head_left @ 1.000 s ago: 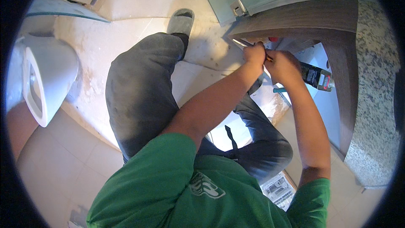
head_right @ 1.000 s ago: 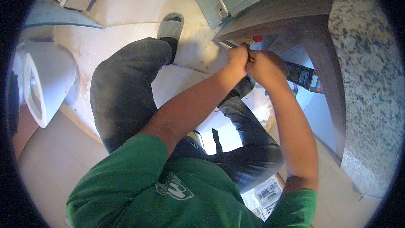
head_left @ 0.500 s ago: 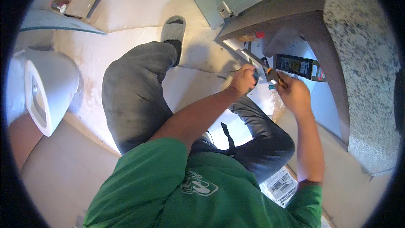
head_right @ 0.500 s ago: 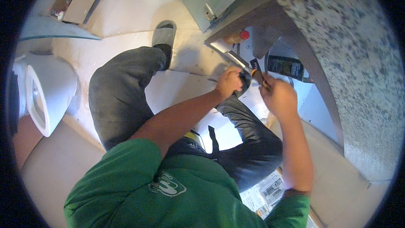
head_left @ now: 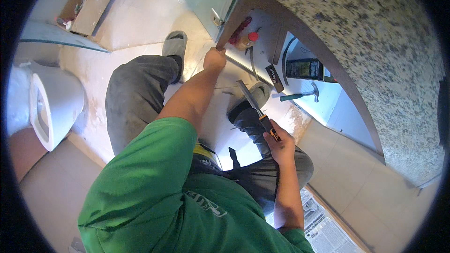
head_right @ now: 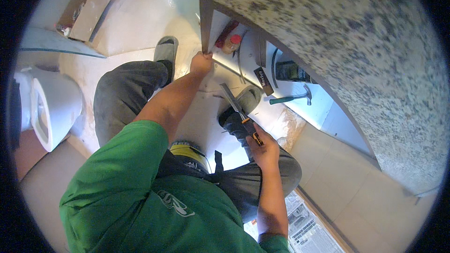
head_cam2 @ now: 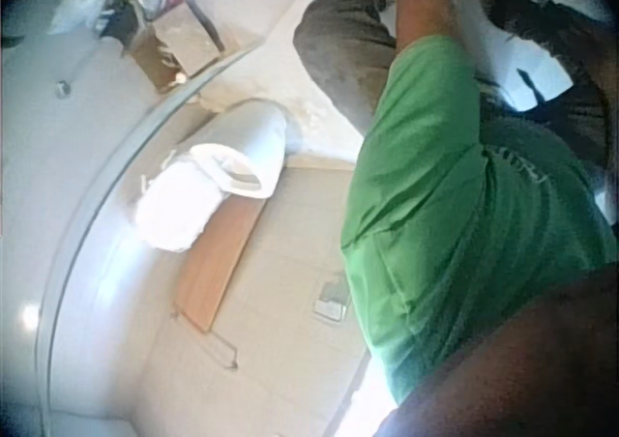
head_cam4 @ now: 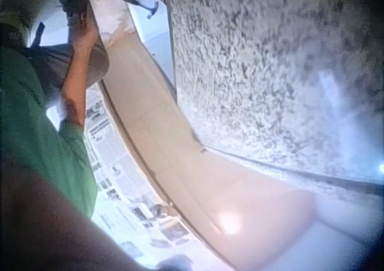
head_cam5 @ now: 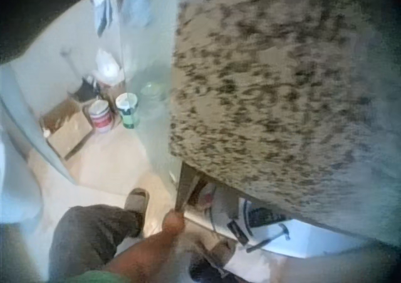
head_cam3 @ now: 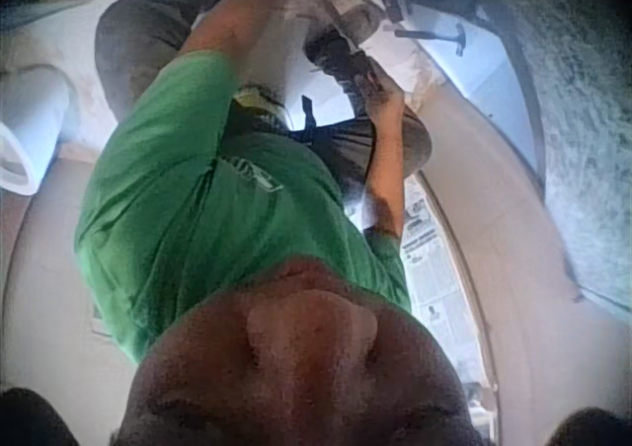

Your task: The person kneels under a bathroom vanity and uses a utility knife to trim a wooden strip along the underside edge of the countertop. They repeatedly test the fit of the strip against the granite edge and adjust it by hand.

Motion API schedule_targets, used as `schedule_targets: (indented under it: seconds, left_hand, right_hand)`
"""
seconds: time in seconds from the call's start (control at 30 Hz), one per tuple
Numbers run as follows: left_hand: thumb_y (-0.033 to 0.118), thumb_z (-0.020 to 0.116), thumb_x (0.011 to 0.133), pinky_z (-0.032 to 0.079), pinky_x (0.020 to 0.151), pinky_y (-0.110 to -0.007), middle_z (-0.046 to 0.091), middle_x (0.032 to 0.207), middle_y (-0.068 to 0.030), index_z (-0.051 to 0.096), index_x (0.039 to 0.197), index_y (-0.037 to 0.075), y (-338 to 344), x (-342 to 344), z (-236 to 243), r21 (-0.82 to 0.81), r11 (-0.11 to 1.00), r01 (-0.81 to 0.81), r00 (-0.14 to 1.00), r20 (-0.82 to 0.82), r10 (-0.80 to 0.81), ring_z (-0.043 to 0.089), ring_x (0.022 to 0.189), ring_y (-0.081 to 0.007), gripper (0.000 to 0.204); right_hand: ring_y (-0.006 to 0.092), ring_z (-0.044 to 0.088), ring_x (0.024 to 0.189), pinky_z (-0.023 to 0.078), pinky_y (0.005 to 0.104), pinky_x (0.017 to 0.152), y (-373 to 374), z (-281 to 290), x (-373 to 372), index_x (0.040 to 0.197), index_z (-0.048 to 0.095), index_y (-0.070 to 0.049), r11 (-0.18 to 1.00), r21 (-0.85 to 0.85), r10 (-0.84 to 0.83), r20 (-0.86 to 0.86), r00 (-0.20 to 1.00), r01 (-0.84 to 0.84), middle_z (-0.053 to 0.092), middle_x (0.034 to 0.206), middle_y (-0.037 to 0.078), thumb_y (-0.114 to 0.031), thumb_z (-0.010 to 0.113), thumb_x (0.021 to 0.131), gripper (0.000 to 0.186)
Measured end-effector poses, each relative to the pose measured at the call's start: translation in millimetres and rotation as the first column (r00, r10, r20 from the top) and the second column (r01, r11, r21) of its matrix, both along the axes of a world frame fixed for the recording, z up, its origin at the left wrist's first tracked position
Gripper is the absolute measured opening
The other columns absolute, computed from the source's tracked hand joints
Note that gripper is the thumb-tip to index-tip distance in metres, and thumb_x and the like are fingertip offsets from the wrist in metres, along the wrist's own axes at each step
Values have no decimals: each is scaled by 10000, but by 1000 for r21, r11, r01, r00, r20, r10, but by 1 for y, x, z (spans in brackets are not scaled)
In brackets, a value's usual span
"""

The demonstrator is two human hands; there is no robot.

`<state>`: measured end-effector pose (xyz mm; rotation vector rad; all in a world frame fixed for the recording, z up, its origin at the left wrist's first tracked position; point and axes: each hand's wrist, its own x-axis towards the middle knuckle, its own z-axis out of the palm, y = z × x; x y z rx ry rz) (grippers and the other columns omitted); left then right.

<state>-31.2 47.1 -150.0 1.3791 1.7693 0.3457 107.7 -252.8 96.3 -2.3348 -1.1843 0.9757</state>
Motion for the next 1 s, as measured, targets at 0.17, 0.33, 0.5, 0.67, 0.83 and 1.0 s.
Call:
schedule_targets:
  seconds: [0.17,0.33,0.5,0.67,0.83,1.0]
  left_hand:
    - [360,576,972,520,921,-507,694,1073,-279,643,1091,-25,-4,-17,-13,79,985,154,987,33,-157,660,1057,-441,408]
    - [298,629,912,526,904,-493,705,1014,-272,634,1074,-51,-7,-52,-42,47,926,375,917,-163,-363,672,1028,-435,385]
    - [236,655,845,508,1005,-457,657,1230,-290,540,1327,-33,-9,-46,-2,-215,796,567,769,-209,-604,638,1157,-421,564]
    - [343,732,832,511,984,-456,668,1195,-291,544,1296,-24,11,-41,23,124,903,411,906,-168,-389,645,1140,-418,620]
    - [403,691,875,532,930,-439,706,1125,-234,692,1130,13,29,-34,9,-3,837,547,794,-316,-520,672,1058,-408,467]
    - [308,677,905,524,707,-380,696,871,-91,691,956,28,19,-4,-24,-217,971,104,953,301,-34,692,810,-225,285]
  right_hand:
    - [147,664,977,512,283,900,-16,-24,14,1318,640,14,990,122,-49,-161,986,69,727,1153,146,-74,787,866,483]
    - [199,735,851,560,321,806,-20,-26,18,1316,652,-31,990,139,23,-144,989,-3,751,990,162,-130,768,864,476]
    - [186,733,755,569,328,759,-6,-3,19,1329,638,-24,998,26,-49,-192,980,55,752,928,164,-153,761,866,496]
    - [217,740,786,561,345,778,-12,-10,24,1341,641,-63,999,8,-51,-158,986,53,749,962,181,-240,753,866,519]
    - [250,741,805,558,351,795,-18,-15,28,1343,643,-84,995,-61,-86,-204,975,75,745,971,182,-256,753,860,524]
    - [258,736,808,555,363,799,-24,-15,31,1342,644,-87,994,-9,-109,-173,979,109,745,958,176,-255,757,853,529]
